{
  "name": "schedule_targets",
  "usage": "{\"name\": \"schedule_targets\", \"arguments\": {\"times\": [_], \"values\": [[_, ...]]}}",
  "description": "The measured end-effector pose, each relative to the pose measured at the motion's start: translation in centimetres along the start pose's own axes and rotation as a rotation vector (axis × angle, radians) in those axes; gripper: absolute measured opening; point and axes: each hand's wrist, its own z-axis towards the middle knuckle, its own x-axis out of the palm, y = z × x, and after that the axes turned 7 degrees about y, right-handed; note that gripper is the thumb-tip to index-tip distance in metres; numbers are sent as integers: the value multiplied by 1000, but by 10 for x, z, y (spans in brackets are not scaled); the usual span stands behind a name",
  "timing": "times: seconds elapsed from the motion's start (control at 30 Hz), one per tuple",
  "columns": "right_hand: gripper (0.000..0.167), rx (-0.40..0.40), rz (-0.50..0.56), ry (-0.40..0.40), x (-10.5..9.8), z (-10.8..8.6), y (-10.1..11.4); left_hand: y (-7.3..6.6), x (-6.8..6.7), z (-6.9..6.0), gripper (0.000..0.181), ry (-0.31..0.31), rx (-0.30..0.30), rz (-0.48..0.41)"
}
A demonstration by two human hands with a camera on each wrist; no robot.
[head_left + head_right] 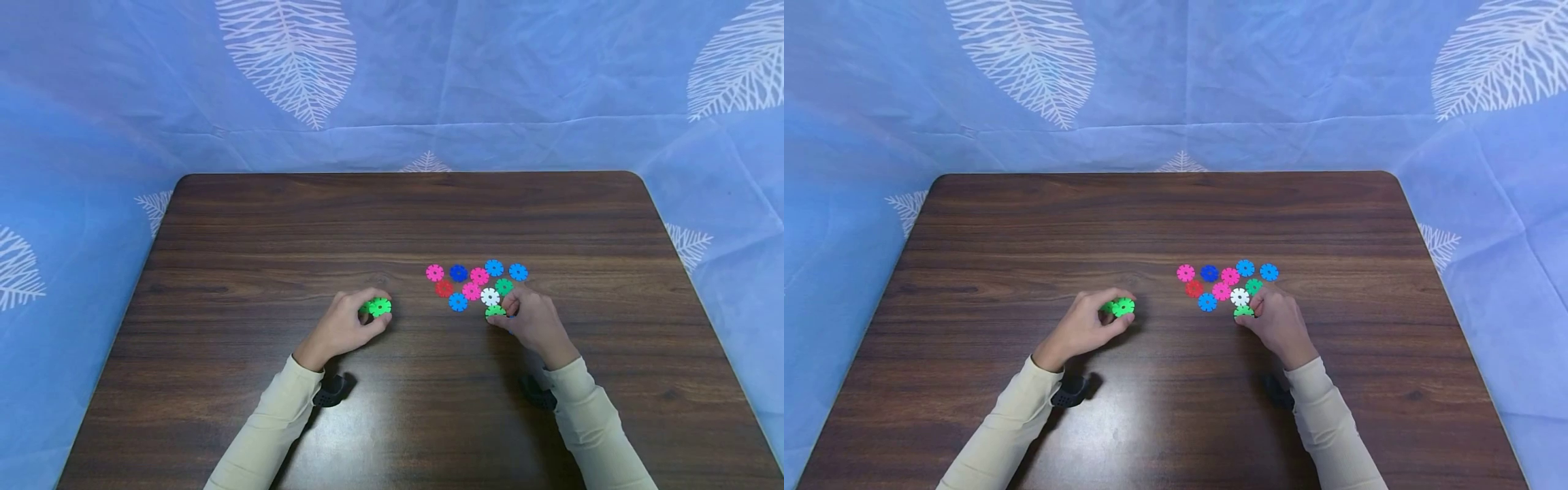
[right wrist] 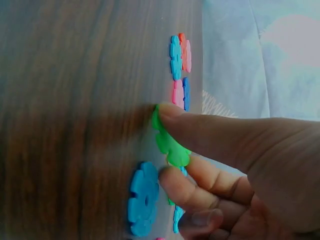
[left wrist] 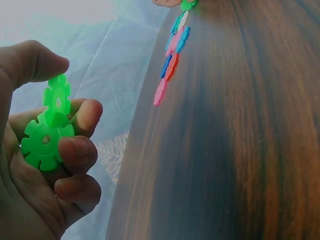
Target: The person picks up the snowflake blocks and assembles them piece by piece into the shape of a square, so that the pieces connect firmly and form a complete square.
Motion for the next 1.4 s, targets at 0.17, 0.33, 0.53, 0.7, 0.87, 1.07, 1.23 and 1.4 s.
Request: {"name": "schedule_targets", "arguments": {"times": [0.17,0.33,0.53,0.7,0.87,1.07,1.23,1.4], "values": [[27,-107,-10,-92,1,-1,-2,1,0,1,19,-27,13,18],[24,-262,-21,-231,1,2,-3,1,2,1,18,-31,-6,33],[19,-393,53,-324,1,5,2,-1,5,3,18,-18,-25,32],[15,-417,243,-258,2,6,13,-2,8,5,17,-12,-34,31],[13,-429,486,-106,0,5,29,-5,10,6,21,-12,-15,5],[14,-446,606,-32,11,8,44,-8,11,9,27,-7,34,-7],[12,-456,695,9,21,8,59,-11,12,10,28,6,61,5],[10,-494,729,42,25,5,74,-13,12,9,27,27,75,-8]]}}
